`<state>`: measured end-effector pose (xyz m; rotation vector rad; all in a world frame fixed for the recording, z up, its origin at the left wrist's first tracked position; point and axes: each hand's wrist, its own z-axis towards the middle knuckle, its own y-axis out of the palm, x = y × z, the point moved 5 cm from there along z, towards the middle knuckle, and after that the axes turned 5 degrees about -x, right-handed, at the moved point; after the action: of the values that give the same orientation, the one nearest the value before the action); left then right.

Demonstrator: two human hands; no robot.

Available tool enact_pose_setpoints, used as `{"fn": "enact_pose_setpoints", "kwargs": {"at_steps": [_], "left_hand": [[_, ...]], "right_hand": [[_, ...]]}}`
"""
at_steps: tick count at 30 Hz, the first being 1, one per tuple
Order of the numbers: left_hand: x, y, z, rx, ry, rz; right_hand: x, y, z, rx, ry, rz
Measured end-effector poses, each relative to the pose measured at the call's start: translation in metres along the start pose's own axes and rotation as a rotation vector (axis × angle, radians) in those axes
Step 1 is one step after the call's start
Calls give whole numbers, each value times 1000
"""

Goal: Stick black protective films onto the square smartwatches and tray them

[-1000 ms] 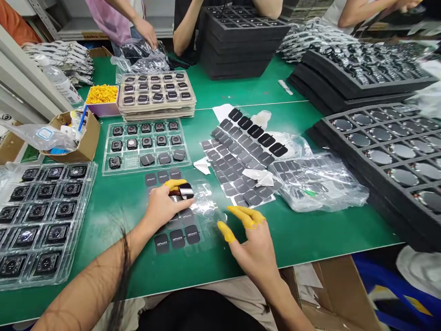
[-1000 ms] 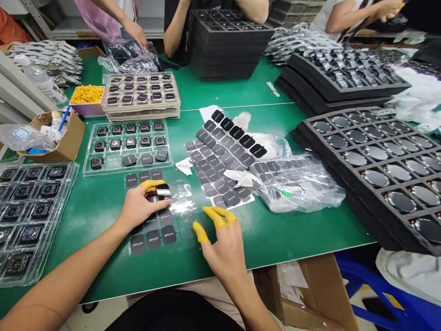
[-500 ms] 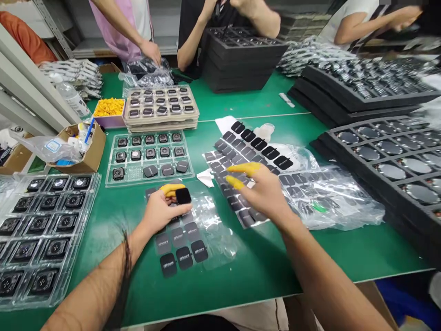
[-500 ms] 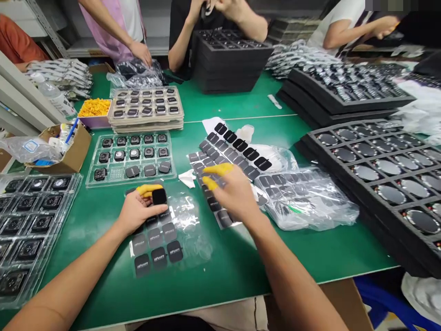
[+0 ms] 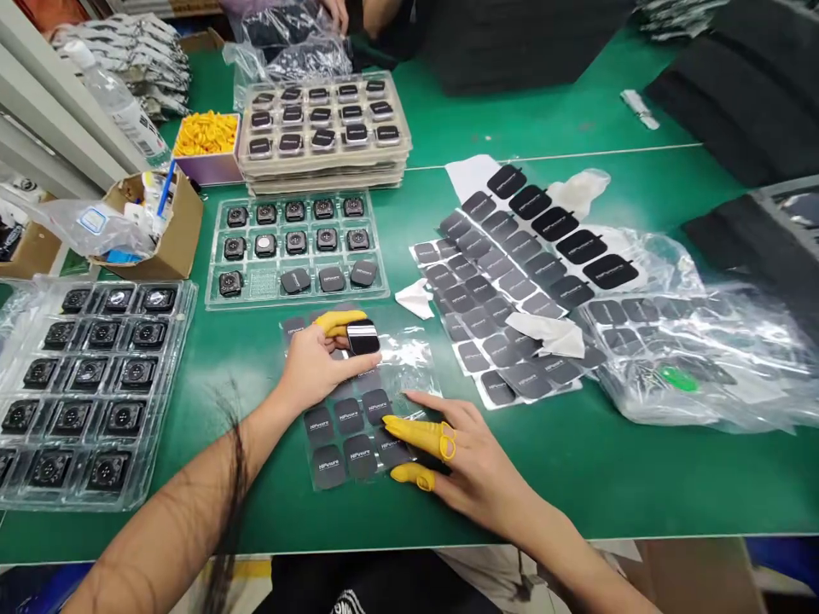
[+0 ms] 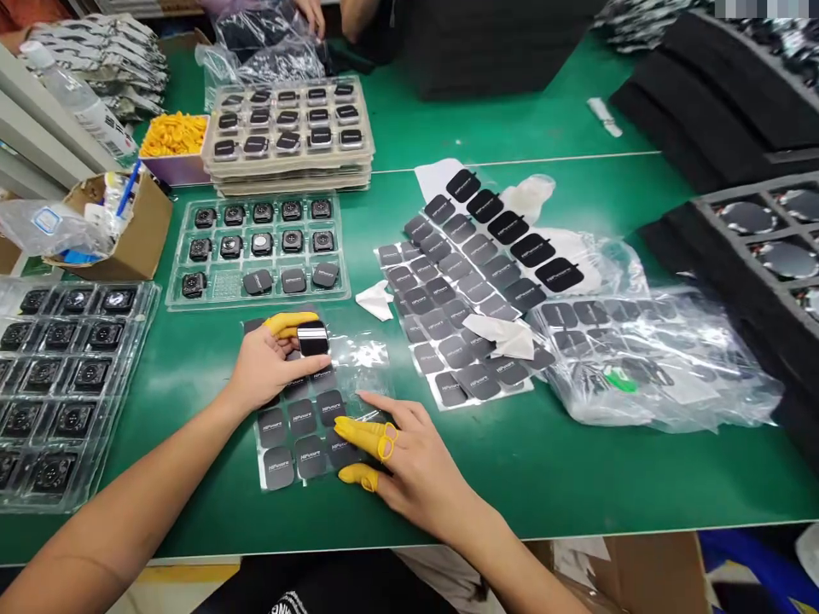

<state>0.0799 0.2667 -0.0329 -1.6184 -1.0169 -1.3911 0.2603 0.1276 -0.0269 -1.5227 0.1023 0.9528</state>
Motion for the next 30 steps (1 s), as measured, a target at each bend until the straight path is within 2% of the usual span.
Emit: {"fn": "enact_pose_setpoints", "kwargs": {"at_steps": [3, 6, 9, 11, 15, 18, 23, 27, 30], "left_hand": [[0, 1, -1, -16, -1, 21], [1, 0, -2, -8, 5, -4], [0, -3, 0, 40, 0, -108], [-2, -7, 2, 84, 4, -225], [-2, -19, 5, 178, 56, -447], [4, -32, 7, 223, 112, -511], [18, -55, 8, 302, 214, -478], [27, -70, 6, 399, 358, -337], [29, -77, 3, 445, 438, -223]], "right_hand": [[-2, -6, 4, 38, 46, 39], [-6, -17, 15, -17, 108, 189], [4, -28, 38, 33, 323, 329], [11, -30, 61, 114, 414, 256], [7, -14, 114, 152, 327, -125], [6, -2, 131, 125, 364, -210], [12, -4, 130, 78, 504, -64], [9, -17, 129, 244, 389, 123], [17, -24, 126, 335, 339, 348]]}}
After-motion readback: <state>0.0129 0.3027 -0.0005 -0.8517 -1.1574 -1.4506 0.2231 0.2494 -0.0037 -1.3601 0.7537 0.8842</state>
